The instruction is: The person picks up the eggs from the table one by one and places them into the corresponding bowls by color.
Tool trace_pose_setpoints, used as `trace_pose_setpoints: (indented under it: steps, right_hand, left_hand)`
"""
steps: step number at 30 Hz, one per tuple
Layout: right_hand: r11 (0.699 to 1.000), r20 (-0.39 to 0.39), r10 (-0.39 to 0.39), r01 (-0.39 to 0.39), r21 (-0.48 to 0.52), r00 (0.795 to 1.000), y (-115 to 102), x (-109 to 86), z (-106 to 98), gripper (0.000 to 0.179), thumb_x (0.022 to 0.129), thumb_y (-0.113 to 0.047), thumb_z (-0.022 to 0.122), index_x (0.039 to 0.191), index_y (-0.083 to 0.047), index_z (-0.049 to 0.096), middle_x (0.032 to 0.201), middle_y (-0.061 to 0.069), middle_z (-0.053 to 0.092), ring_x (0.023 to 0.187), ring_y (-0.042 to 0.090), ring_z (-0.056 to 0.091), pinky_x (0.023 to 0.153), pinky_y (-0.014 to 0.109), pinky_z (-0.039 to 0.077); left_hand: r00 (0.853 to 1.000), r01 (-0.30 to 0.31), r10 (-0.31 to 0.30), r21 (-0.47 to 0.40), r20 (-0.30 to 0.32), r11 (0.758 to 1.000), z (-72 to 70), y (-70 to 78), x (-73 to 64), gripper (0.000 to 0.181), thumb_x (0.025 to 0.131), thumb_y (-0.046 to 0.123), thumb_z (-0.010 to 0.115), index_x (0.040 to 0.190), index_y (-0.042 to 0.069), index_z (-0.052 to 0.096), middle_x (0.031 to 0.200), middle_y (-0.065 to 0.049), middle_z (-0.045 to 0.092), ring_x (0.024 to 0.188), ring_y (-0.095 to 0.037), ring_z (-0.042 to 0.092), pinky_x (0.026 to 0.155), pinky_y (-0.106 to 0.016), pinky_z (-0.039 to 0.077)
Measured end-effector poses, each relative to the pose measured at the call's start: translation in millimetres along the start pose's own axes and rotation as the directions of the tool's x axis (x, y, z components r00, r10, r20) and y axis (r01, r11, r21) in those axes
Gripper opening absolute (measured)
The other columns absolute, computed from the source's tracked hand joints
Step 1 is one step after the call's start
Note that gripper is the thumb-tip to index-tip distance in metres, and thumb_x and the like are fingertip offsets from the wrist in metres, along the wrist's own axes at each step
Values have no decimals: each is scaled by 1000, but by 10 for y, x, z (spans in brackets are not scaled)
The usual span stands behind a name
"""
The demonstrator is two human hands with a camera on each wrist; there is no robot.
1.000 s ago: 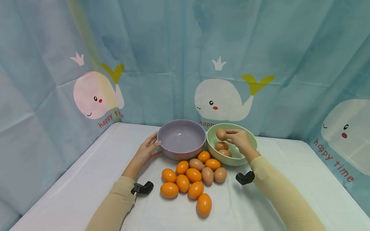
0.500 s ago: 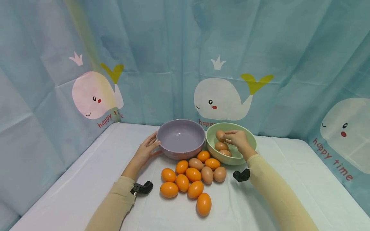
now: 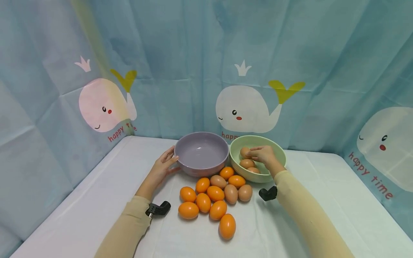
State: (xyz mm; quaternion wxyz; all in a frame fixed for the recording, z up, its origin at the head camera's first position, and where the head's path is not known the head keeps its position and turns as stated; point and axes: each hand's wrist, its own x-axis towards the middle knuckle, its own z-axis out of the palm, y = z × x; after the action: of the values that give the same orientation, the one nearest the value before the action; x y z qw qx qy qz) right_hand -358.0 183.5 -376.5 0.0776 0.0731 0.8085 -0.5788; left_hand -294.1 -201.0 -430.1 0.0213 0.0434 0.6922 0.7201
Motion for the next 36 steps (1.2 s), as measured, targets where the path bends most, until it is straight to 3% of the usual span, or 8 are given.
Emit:
trace_pose_setpoints:
  steps: [16, 19, 22, 25, 29, 33, 36]
  right_hand:
    - [999, 19, -17, 18, -39, 1000, 36, 40, 20, 46, 89, -6, 71, 129, 14, 58, 142, 30, 51, 70, -2, 62, 81, 21, 61]
    - [997, 20, -49, 50, -54, 999, 31, 23, 19, 47, 91, -9, 69, 131, 13, 57, 142, 30, 51, 82, 6, 67, 91, 27, 59]
    - [991, 8, -109, 109, -76, 994, 15, -26, 5, 48, 93, -13, 67, 134, 10, 56, 142, 27, 53, 109, 23, 67, 104, 36, 54]
    - [978, -8, -182, 180, -107, 983, -18, -126, -22, 49, 94, -18, 67, 137, 5, 56, 142, 23, 56, 129, 33, 56, 111, 42, 48]
    - [959, 25, -269, 270, -84, 963, -61, -339, -50, 52, 94, -22, 69, 138, 1, 56, 141, 22, 57, 130, 33, 55, 111, 42, 48]
    - [949, 100, -310, 315, -34, 945, -47, -618, -61, 55, 92, -27, 71, 138, 0, 56, 140, 19, 59, 122, 21, 62, 108, 35, 50]
    - [948, 151, -317, 316, 34, 936, -17, -823, -70, 56, 92, -26, 72, 137, 3, 56, 127, 6, 70, 109, 6, 67, 101, 27, 54]
  left_hand:
    - [1000, 1, -1, 9, 1, 1000, 3, 13, -14, 68, 103, 22, 54, 160, 16, 19, 168, -8, 14, 152, -31, 27, 111, -56, 43]
    - [1000, 5, -5, 8, -2, 1000, 8, 19, -17, 67, 103, 22, 54, 160, 16, 18, 168, -8, 14, 152, -31, 27, 112, -56, 43]
    - [1000, 5, -5, 6, 2, 1000, 21, 31, -21, 67, 103, 21, 53, 160, 15, 18, 168, -8, 13, 152, -31, 27, 112, -56, 42]
    - [1000, 4, -4, 1, 6, 1000, 28, 33, -20, 67, 103, 21, 54, 160, 14, 19, 168, -8, 13, 152, -32, 27, 112, -56, 42]
    - [1000, 2, -2, 8, 8, 1000, 22, 31, -17, 67, 103, 21, 54, 160, 14, 18, 168, -9, 13, 151, -32, 27, 112, -56, 43]
    - [1000, 2, -2, 11, 6, 1000, 9, 21, -19, 67, 104, 20, 53, 160, 14, 18, 168, -9, 13, 152, -32, 26, 111, -56, 43]
    - [1000, 4, -4, 15, 3, 1000, 8, 23, -22, 67, 104, 20, 53, 160, 14, 18, 168, -8, 13, 152, -31, 25, 111, -55, 43]
